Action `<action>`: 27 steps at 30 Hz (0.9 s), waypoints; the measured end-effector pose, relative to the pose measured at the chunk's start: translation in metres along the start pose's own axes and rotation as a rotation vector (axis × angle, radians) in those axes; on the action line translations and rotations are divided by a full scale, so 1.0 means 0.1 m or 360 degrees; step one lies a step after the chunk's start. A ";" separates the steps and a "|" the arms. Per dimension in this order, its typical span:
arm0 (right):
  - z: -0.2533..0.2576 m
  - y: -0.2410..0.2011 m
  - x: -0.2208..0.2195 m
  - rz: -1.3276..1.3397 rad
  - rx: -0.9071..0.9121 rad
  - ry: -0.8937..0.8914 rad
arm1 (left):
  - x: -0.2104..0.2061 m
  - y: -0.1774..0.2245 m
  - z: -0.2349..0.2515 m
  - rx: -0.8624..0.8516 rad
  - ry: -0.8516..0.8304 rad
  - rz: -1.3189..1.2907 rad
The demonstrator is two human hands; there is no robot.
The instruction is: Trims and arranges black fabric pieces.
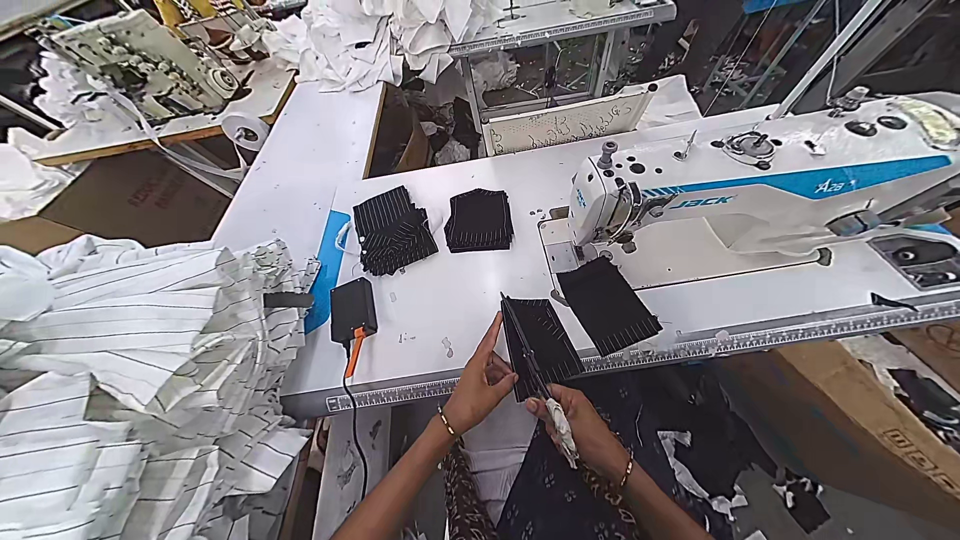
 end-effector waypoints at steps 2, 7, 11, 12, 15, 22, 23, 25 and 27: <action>0.00 -0.03 0.00 0.0035 0.0012 0.0019 | 0.00 -0.01 -0.01 -0.0012 0.0029 0.0025; 0.04 -0.15 0.14 0.0202 0.0116 0.0239 | 0.08 -0.05 -0.03 0.0109 0.0121 0.0279; 0.06 -0.33 0.36 0.0187 0.0399 0.0497 | 0.12 0.41 -0.16 -0.0848 0.0522 0.0919; 0.07 -0.38 0.42 0.0153 0.0485 0.0552 | 0.16 0.54 -0.18 -0.1087 0.0590 0.1017; 0.10 -0.47 0.55 0.0043 0.0668 0.0728 | 0.44 0.91 -0.13 -0.1242 0.0707 0.0989; 0.19 -0.47 0.69 -0.0309 0.0978 0.1025 | 1.17 1.33 0.59 -0.1200 0.0759 0.1146; 0.19 -0.45 0.70 -0.0313 0.0979 0.1022 | 1.26 1.35 0.76 -0.1119 0.0689 0.1141; 0.19 -0.45 0.71 -0.0308 0.1000 0.0987 | 1.41 1.39 1.16 -0.0861 0.0487 0.1102; 0.18 -0.45 0.70 -0.0338 0.1006 0.0958 | 1.51 1.38 1.63 -0.0563 0.0252 0.1157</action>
Point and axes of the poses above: each hand's wrist, its own z-axis towards the middle knuckle, its own x-axis out of the back of the hand, y = z × x, the point moved 7 cm from there along z, towards the middle knuckle, and after that the axes turned 1 degree about y, right-handed, at the moved point
